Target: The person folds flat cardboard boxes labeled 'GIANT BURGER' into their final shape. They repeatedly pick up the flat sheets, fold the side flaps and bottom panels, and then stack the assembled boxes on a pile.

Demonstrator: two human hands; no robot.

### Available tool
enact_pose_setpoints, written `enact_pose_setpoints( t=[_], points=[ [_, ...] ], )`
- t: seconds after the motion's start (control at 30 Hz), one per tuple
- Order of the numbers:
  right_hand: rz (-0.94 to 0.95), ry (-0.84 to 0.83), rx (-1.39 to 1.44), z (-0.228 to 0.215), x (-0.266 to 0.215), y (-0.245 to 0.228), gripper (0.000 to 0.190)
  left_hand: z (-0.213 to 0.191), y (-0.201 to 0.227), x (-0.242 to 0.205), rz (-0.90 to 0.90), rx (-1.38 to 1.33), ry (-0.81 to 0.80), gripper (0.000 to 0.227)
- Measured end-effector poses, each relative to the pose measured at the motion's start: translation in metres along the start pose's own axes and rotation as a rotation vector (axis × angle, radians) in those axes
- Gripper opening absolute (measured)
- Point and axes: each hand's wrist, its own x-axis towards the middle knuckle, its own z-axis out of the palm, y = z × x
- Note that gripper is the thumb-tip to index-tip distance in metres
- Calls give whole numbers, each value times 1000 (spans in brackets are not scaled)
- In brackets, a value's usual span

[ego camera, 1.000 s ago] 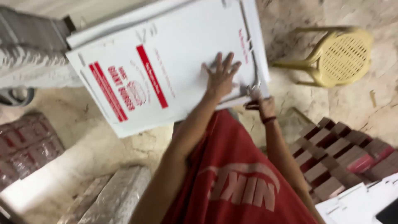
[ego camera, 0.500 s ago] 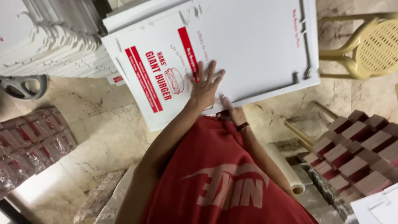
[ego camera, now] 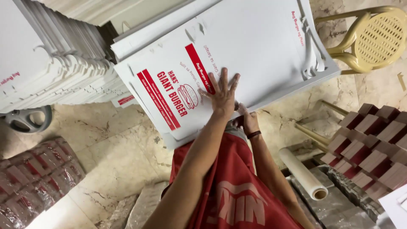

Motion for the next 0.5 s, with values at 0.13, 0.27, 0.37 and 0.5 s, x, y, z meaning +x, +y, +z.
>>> enact_pose_setpoints(
  t=[0.13, 0.27, 0.37, 0.5],
  points=[
    [121, 66, 292, 7, -15, -15, 46, 4, -1, 3, -28, 4, 27, 113],
    [-10, 12, -185, 2, -27, -45, 59, -1, -1, 0, -29, -17, 52, 119],
    [-40, -67, -219, -6, -24, -41, 75, 24, 4, 5, -50, 32, 169, 100],
    [-22, -3, -274, -1, -19, -45, 65, -10, -3, -1, -36, -27, 57, 100]
  ],
)
